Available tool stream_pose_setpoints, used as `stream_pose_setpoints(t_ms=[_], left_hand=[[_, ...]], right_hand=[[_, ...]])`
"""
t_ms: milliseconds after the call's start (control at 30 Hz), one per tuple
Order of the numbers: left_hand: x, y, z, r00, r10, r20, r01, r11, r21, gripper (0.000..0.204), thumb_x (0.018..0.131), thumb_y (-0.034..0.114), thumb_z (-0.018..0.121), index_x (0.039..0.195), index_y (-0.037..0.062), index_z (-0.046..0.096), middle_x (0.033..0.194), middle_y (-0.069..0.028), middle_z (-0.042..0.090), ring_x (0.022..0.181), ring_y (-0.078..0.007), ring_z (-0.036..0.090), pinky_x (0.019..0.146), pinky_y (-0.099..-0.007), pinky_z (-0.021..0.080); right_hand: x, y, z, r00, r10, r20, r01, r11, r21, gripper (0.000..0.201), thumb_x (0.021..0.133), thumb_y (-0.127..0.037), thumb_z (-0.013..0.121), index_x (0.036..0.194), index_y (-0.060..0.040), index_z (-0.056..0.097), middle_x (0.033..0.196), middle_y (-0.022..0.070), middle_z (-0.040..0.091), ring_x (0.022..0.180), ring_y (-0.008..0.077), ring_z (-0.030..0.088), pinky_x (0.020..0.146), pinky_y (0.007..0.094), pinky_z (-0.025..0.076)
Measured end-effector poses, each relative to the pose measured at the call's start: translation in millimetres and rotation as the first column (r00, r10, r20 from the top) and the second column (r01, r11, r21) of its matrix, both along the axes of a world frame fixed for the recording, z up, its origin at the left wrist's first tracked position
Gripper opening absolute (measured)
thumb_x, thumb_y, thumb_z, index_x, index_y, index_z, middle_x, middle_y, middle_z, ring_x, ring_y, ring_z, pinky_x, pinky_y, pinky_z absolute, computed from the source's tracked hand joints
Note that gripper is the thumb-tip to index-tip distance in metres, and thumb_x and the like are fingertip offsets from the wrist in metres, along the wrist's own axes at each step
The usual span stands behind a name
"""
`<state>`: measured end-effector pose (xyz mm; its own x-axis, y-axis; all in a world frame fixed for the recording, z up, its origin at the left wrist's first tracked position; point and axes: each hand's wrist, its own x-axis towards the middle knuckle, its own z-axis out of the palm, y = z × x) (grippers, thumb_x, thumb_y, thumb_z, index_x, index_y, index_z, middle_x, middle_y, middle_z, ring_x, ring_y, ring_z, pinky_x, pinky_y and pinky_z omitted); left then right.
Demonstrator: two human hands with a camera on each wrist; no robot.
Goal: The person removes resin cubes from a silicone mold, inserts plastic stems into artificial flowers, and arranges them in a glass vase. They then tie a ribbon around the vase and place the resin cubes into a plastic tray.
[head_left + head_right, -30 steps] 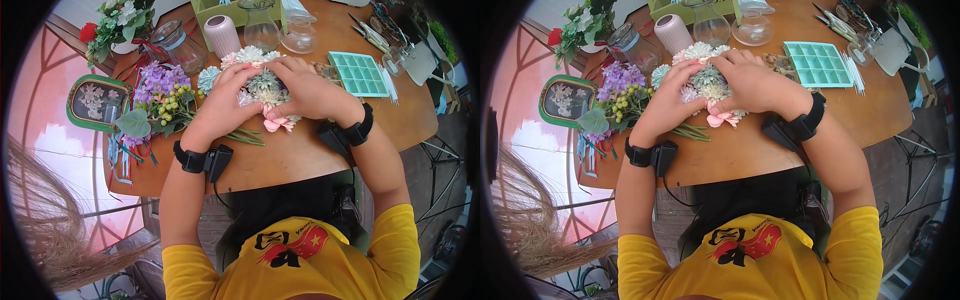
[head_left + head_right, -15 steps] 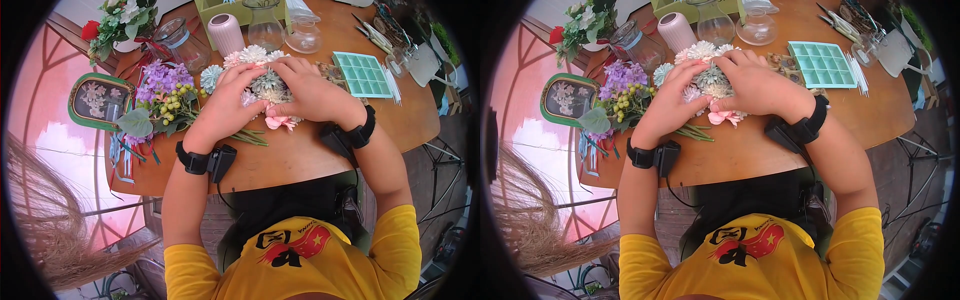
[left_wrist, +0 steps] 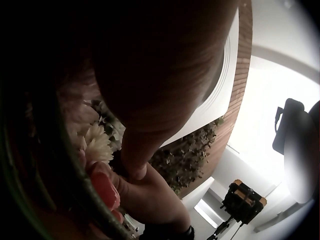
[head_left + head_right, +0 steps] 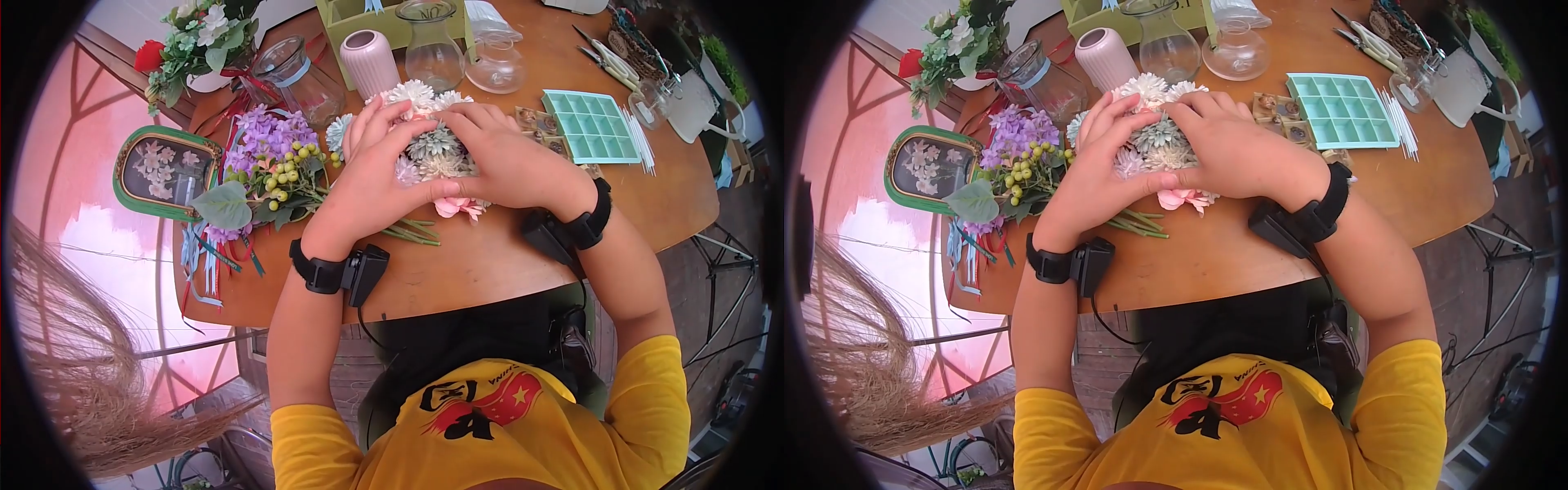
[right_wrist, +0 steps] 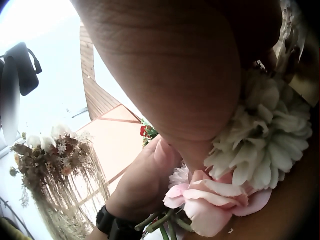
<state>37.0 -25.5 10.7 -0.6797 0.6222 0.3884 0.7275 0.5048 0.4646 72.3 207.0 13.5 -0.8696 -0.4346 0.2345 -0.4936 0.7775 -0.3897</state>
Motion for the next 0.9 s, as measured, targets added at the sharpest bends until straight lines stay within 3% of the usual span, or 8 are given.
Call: stream_pose_setpoints(t_ms=[100, 300, 600, 900], left_hand=[[4.7, 1.7, 4.2, 0.999, 0.040, -0.015, -0.040, 0.999, -0.032, 0.089, 0.067, 0.056, 0.091, 0.140, 0.0161, 0.060, 0.158, -0.0243, 0.037, 0.153, -0.0472, 0.019, 0.124, -0.0568, 0.014], [3.3, 2.1, 1.9, 0.995, 0.099, 0.006, -0.098, 0.994, -0.052, 0.096, 0.065, 0.053, 0.092, 0.147, 0.0196, 0.055, 0.163, -0.0255, 0.028, 0.155, -0.0489, 0.012, 0.125, -0.0585, 0.010], [-1.0, -1.3, -3.2, 0.997, 0.018, 0.081, -0.016, 1.000, -0.023, 0.094, 0.069, 0.044, 0.092, 0.148, 0.0131, 0.052, 0.157, -0.0268, 0.039, 0.151, -0.0470, 0.027, 0.124, -0.0532, 0.020], [0.8, -2.9, -2.6, 0.997, 0.016, 0.082, -0.014, 1.000, -0.016, 0.091, 0.070, 0.039, 0.091, 0.148, 0.0118, 0.052, 0.155, -0.0252, 0.041, 0.148, -0.0456, 0.032, 0.122, -0.0516, 0.025]], right_hand=[[-1.2, 1.6, -2.1, 1.000, 0.004, -0.005, -0.004, 1.000, 0.002, 0.085, 0.083, -0.048, 0.080, 0.148, -0.0034, 0.046, 0.147, 0.0199, 0.046, 0.134, 0.0413, 0.045, 0.112, 0.0488, 0.037], [-1.9, 0.8, -3.2, 1.000, 0.007, -0.016, -0.007, 1.000, 0.002, 0.086, 0.083, -0.047, 0.080, 0.148, -0.0029, 0.046, 0.147, 0.0196, 0.047, 0.134, 0.0410, 0.045, 0.111, 0.0490, 0.038], [-1.5, -0.4, -2.6, 1.000, 0.000, -0.014, 0.000, 1.000, 0.014, 0.085, 0.083, -0.042, 0.080, 0.150, -0.0045, 0.045, 0.147, 0.0196, 0.047, 0.134, 0.0409, 0.045, 0.111, 0.0491, 0.037], [-2.2, -1.2, -1.0, 1.000, 0.010, -0.005, -0.010, 1.000, 0.015, 0.083, 0.083, -0.040, 0.080, 0.148, -0.0027, 0.045, 0.148, 0.0212, 0.045, 0.135, 0.0419, 0.044, 0.112, 0.0485, 0.037]])
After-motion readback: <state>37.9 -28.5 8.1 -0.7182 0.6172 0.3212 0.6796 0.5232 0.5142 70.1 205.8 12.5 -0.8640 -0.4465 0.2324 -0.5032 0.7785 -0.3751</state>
